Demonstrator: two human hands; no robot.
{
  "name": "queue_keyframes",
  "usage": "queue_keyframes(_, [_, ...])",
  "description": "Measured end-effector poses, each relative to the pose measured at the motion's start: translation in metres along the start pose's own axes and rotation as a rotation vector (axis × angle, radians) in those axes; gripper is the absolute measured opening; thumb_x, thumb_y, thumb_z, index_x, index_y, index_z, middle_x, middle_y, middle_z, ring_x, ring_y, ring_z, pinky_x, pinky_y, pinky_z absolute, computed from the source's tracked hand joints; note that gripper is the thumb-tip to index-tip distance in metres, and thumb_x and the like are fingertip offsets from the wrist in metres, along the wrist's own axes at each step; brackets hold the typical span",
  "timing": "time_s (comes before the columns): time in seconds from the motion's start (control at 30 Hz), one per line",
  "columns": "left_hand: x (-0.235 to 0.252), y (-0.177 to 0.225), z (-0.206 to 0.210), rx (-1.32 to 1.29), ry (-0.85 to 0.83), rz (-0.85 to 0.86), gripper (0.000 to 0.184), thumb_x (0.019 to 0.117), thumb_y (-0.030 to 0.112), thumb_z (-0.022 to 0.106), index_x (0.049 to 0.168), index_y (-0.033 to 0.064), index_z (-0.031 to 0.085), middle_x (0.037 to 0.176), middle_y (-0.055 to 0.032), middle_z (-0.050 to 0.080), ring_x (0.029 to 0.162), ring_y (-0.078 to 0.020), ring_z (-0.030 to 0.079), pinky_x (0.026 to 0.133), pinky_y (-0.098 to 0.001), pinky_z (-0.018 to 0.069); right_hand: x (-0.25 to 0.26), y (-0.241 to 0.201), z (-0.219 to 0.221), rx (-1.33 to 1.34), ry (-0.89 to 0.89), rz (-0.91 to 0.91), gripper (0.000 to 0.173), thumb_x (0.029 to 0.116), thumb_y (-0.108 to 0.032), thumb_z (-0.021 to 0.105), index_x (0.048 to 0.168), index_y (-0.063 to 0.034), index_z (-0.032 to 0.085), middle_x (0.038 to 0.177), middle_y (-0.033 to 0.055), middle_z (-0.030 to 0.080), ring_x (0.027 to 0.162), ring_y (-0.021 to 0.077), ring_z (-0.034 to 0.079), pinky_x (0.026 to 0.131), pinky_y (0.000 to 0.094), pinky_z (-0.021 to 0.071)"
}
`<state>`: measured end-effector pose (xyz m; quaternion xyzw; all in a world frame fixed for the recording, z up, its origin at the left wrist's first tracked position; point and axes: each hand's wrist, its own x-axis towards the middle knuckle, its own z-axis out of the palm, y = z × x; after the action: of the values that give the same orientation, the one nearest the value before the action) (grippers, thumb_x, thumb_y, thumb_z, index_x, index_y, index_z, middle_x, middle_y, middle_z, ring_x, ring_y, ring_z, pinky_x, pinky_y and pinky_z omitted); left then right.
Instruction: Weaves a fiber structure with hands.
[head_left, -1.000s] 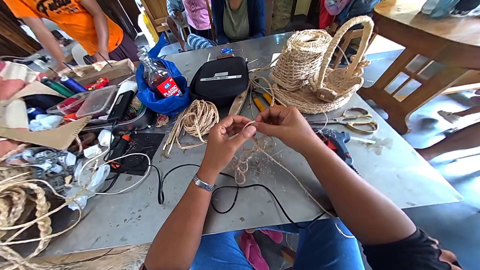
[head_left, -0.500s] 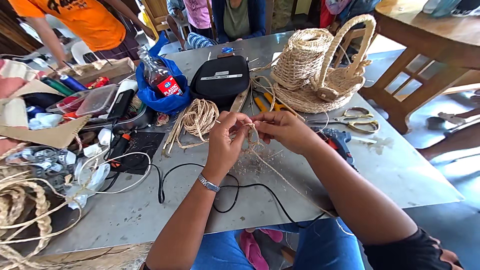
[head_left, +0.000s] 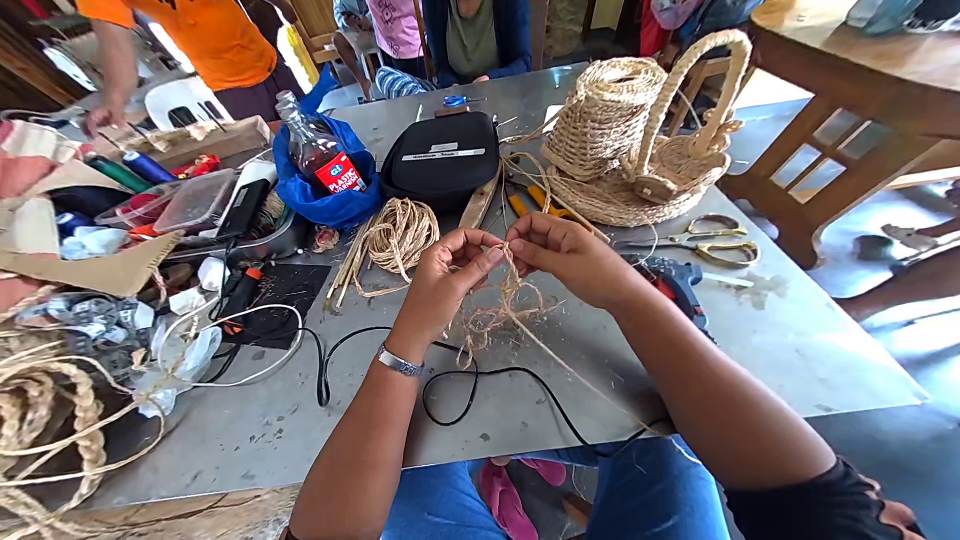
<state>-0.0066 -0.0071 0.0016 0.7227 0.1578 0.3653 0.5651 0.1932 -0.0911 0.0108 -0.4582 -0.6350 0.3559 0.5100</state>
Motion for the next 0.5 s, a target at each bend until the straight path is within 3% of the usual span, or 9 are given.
queue_keyframes(0.1, [0.0,0.002,-0.001,-0.013,-0.012,0.001,0.01,0.1008,0.013,0.063,0.11,0.0098,0.066,0.076,0.0007,0.057,0.057,-0.0048,0.047,0.05,-0.0163,0.0385,0.0,0.003,0.001,0.12,-0.003,0.012,0.012,0.105,-0.013,0.055,0.112,-0.0054,0.062,0.093,0.003,0.066,0.085,0.0104,0.067,0.084,0.0303,0.0586])
queue_keyframes(0.17, [0.0,0.002,-0.004,0.022,-0.026,0.01,0.011,0.1008,0.014,0.063,0.11,0.0102,0.067,0.077,0.001,0.058,0.059,-0.005,0.049,0.051,-0.0169,0.04,0.002,0.004,-0.004,0.296,-0.012,0.027,0.016,0.0989,-0.007,0.059,0.115,-0.0065,0.059,0.095,0.0033,0.066,0.089,0.0132,0.068,0.088,0.0354,0.0594])
queue_keyframes(0.23, [0.0,0.002,-0.005,0.047,-0.056,-0.004,0.013,0.1018,0.016,0.062,0.112,0.0098,0.068,0.077,0.0017,0.058,0.059,-0.0049,0.048,0.052,-0.0172,0.0397,0.004,0.0,-0.008,0.35,0.018,0.024,0.029,0.0925,0.0,0.06,0.119,-0.0109,0.055,0.093,0.0009,0.064,0.079,0.0114,0.067,0.076,0.0327,0.0613])
queue_keyframes(0.27, [0.0,0.002,-0.006,0.054,-0.07,-0.015,0.016,0.1024,0.017,0.061,0.114,0.0095,0.069,0.078,0.0018,0.059,0.059,-0.0046,0.047,0.052,-0.0172,0.039,0.005,-0.002,-0.009,0.316,0.067,0.007,0.034,0.0895,0.001,0.061,0.12,-0.0122,0.054,0.091,-0.0006,0.064,0.069,0.0082,0.061,0.062,0.0264,0.0565])
queue_keyframes(0.3, [0.0,0.002,-0.006,0.064,-0.082,-0.021,0.019,0.103,0.018,0.06,0.116,0.0092,0.071,0.083,0.0017,0.062,0.061,-0.0041,0.048,0.054,-0.0172,0.0395,0.006,-0.004,-0.01,0.261,0.143,-0.017,0.038,0.0871,0.002,0.063,0.121,-0.012,0.054,0.088,-0.0014,0.063,0.06,0.0056,0.053,0.05,0.0211,0.0455])
queue_keyframes(0.33, [0.0,0.003,-0.007,0.076,-0.089,-0.02,0.02,0.1036,0.019,0.06,0.116,0.0088,0.073,0.089,0.0012,0.067,0.065,-0.0035,0.051,0.056,-0.0172,0.0416,0.006,-0.007,-0.014,0.136,0.232,-0.046,0.039,0.0866,0.001,0.064,0.123,-0.0109,0.055,0.089,-0.0018,0.061,0.058,0.0044,0.051,0.046,0.019,0.0415])
queue_keyframes(0.37, [-0.001,0.004,-0.008,0.087,-0.093,-0.016,0.021,0.104,0.019,0.059,0.116,0.0085,0.073,0.098,0.0005,0.071,0.071,-0.003,0.057,0.062,-0.0175,0.0461,0.006,-0.01,-0.02,-0.063,0.324,-0.081,0.041,0.0876,-0.001,0.066,0.126,-0.0084,0.056,0.094,0.0003,0.062,0.063,0.0057,0.055,0.05,0.0205,0.0463])
queue_keyframes(0.4, [-0.001,0.005,-0.009,0.094,-0.094,-0.006,0.022,0.104,0.019,0.059,0.116,0.0076,0.073,0.105,-0.0007,0.072,0.079,-0.0036,0.062,0.068,-0.0188,0.051,0.004,-0.013,-0.028,-0.286,0.408,-0.117,0.041,0.0908,-0.004,0.068,0.131,-0.0048,0.056,0.104,0.0063,0.065,0.077,0.0114,0.064,0.062,0.0271,0.0564])
queue_keyframes(0.5, [0.003,0.005,-0.018,0.11,-0.045,0.031,0.019,0.1008,0.017,0.064,0.112,0.0047,0.073,0.104,-0.0031,0.072,0.086,-0.0078,0.065,0.078,-0.0258,0.0556,-0.011,-0.035,-0.056,-0.645,0.635,-0.112,0.044,0.1002,-0.014,0.061,0.14,0.0018,0.05,0.115,0.0216,0.066,0.094,0.0283,0.069,0.077,0.047,0.0596])
